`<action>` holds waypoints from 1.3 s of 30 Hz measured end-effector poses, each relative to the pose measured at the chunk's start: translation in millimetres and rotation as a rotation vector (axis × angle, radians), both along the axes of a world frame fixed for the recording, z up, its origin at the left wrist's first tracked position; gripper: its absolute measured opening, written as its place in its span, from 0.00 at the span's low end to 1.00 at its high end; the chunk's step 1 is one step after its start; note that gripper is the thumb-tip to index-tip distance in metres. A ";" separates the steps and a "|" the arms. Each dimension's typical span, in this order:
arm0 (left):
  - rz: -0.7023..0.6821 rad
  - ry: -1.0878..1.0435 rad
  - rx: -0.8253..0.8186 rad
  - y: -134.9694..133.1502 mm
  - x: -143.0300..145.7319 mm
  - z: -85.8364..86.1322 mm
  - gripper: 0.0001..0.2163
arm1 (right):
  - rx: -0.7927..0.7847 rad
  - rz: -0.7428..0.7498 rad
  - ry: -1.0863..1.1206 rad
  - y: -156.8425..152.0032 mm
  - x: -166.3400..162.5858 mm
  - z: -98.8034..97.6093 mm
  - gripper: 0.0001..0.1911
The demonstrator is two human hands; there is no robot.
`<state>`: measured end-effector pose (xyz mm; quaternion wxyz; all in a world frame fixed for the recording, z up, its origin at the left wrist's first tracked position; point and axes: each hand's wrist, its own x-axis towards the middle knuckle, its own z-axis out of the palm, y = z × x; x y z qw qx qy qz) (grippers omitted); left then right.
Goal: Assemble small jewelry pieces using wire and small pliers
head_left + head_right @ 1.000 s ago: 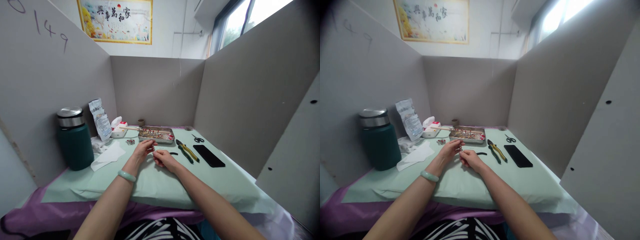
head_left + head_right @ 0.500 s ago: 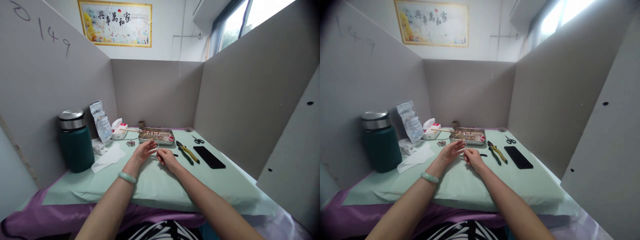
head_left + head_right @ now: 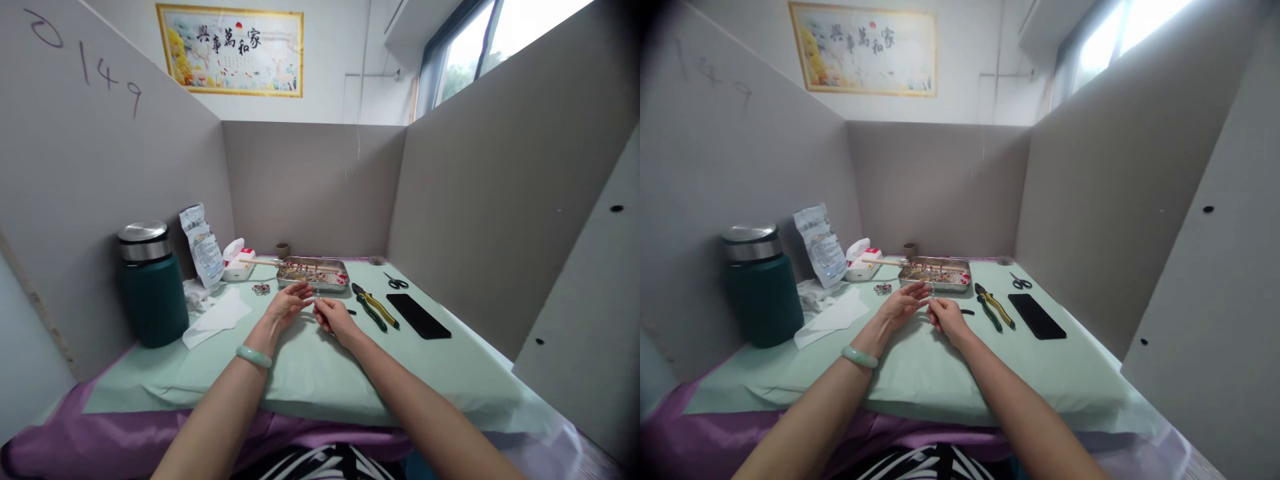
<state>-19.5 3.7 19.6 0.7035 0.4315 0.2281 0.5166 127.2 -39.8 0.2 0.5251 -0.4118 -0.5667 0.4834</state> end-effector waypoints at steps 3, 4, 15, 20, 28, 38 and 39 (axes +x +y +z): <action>0.001 0.031 0.031 3.9 -0.6 -4.4 0.27 | -0.001 -0.003 0.003 -0.3 -0.3 0.3 0.20; -0.002 0.041 0.034 4.9 -0.9 -5.5 0.28 | 0.001 -0.002 0.002 -0.7 -0.4 0.6 0.20; 0.036 0.080 0.000 3.7 -3.4 -3.6 0.25 | 0.025 0.023 -0.006 0.4 0.2 -0.8 0.21; 0.066 0.098 -0.007 2.8 -2.1 -3.0 0.22 | 0.032 0.036 -0.038 -2.5 -1.6 1.0 0.20; 0.027 0.113 0.001 -3.4 0.1 0.6 0.20 | 0.060 0.043 -0.132 -5.4 -5.3 0.6 0.19; -0.025 0.164 0.022 -6.3 2.4 -1.2 0.10 | 0.118 0.033 -0.263 1.3 -7.6 -8.3 0.19; -0.017 0.162 0.019 -5.8 2.3 -1.3 0.10 | 0.125 0.034 -0.277 1.4 -7.6 -8.8 0.19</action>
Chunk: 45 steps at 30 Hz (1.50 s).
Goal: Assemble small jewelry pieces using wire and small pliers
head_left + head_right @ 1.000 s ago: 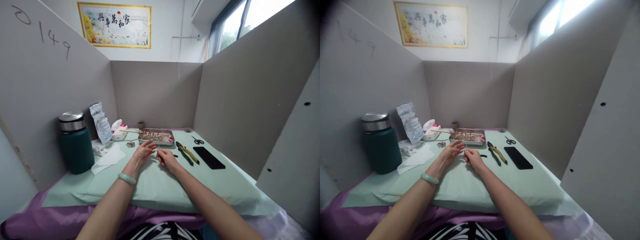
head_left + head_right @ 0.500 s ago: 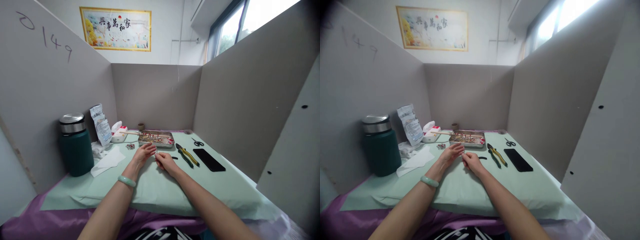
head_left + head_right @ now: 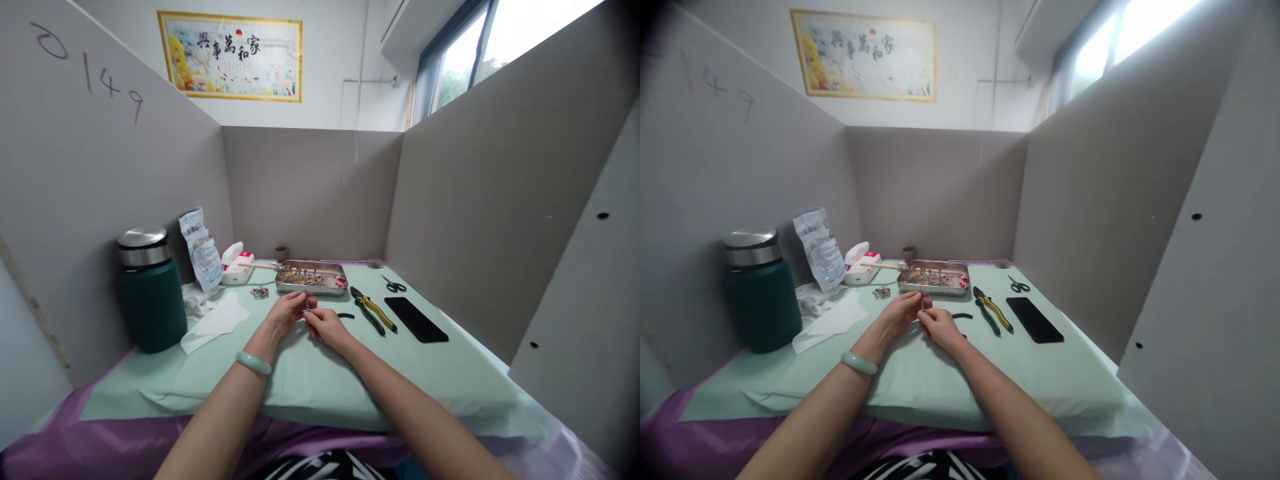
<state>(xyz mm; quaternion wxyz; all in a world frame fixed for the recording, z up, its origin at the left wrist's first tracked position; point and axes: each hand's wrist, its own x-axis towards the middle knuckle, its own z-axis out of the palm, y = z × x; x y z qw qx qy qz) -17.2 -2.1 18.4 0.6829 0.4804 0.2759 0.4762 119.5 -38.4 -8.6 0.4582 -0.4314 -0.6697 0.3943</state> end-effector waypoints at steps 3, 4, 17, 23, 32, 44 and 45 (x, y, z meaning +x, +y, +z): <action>0.000 -0.033 0.004 2.5 -0.7 -1.0 0.08 | 0.036 -0.008 -0.036 -0.4 -0.3 -0.9 0.19; -0.004 -0.049 0.003 3.6 -0.7 -1.6 0.07 | 0.053 -0.014 -0.050 -0.7 -0.5 -1.0 0.19; 0.035 0.189 0.079 9.9 0.7 -8.8 0.13 | 0.362 -0.604 -0.455 -0.9 15.7 4.9 0.10; 0.036 0.302 0.165 5.6 3.8 -7.0 0.13 | 0.365 -0.487 -0.684 -0.8 11.7 -0.1 0.09; 0.030 0.442 0.169 2.8 3.3 -4.7 0.10 | 0.389 -0.494 -0.681 1.3 12.4 -2.0 0.08; -0.122 0.280 0.103 -0.5 6.3 -6.2 0.10 | 0.413 -0.520 -0.582 6.7 16.1 -1.1 0.13; -0.120 0.265 0.101 0.8 6.0 -6.7 0.10 | 0.402 -0.544 -0.635 5.5 17.4 -0.7 0.13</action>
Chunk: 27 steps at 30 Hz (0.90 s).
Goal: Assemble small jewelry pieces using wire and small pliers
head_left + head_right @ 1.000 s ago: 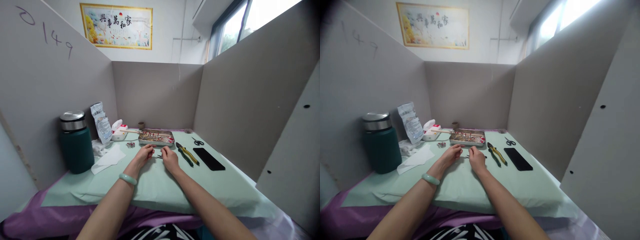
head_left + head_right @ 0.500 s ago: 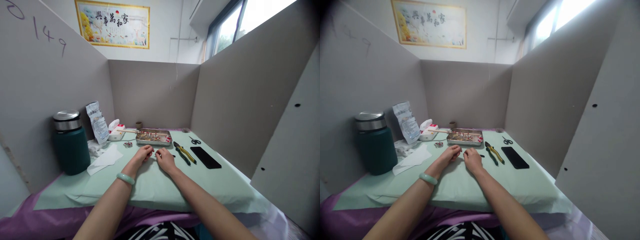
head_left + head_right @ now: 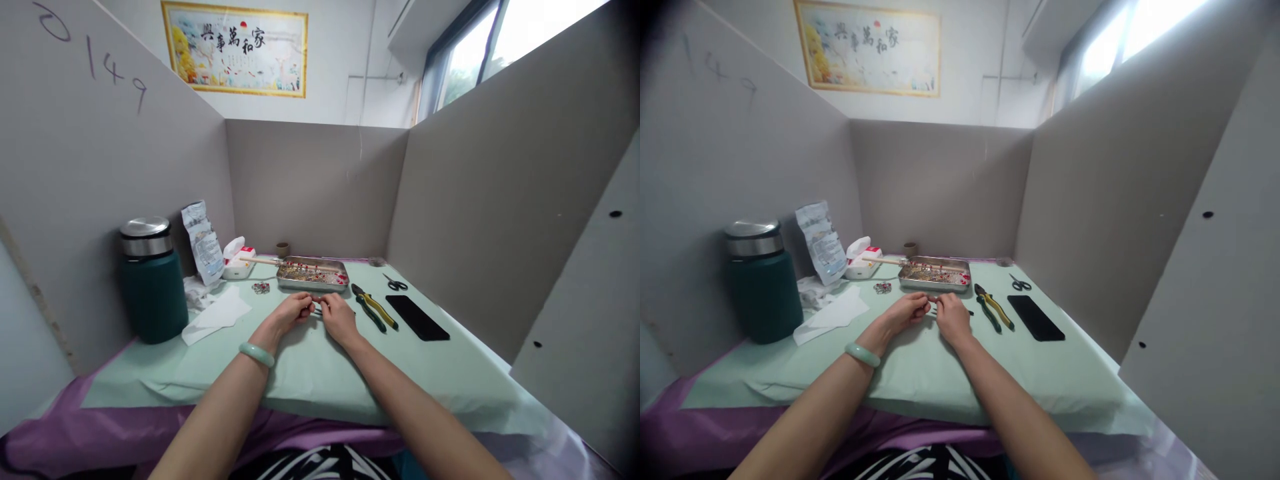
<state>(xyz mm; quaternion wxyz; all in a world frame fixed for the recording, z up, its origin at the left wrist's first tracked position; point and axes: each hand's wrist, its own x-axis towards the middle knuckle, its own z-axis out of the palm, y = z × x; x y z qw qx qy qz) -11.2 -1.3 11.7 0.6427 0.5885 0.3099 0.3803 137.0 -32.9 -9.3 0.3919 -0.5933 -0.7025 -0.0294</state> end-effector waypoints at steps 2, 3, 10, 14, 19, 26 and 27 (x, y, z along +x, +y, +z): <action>0.010 -0.013 0.001 2.7 -0.9 -1.0 0.10 | -0.041 -0.083 -0.087 -2.6 3.1 0.7 0.12; 0.016 -0.014 0.003 3.9 -1.6 -1.5 0.10 | -0.067 -0.116 -0.123 -3.7 4.7 0.8 0.13; 0.052 0.012 0.027 6.4 -3.8 -3.4 0.10 | -0.177 -0.067 -0.262 -5.5 7.6 0.4 0.10; 0.067 0.008 0.011 6.0 -2.0 -2.3 0.09 | -0.168 -0.056 -0.268 -5.4 5.8 1.6 0.09; 0.082 -0.007 -0.016 6.1 -1.6 -1.2 0.09 | -0.161 -0.104 -0.230 -5.6 9.8 3.5 0.11; 0.088 0.012 -0.007 6.6 -2.6 -3.1 0.08 | -0.168 -0.014 -0.274 -5.8 12.7 4.2 0.09; 0.089 0.012 -0.004 6.7 -2.4 -3.3 0.07 | -0.149 0.004 -0.268 -5.6 11.7 4.0 0.08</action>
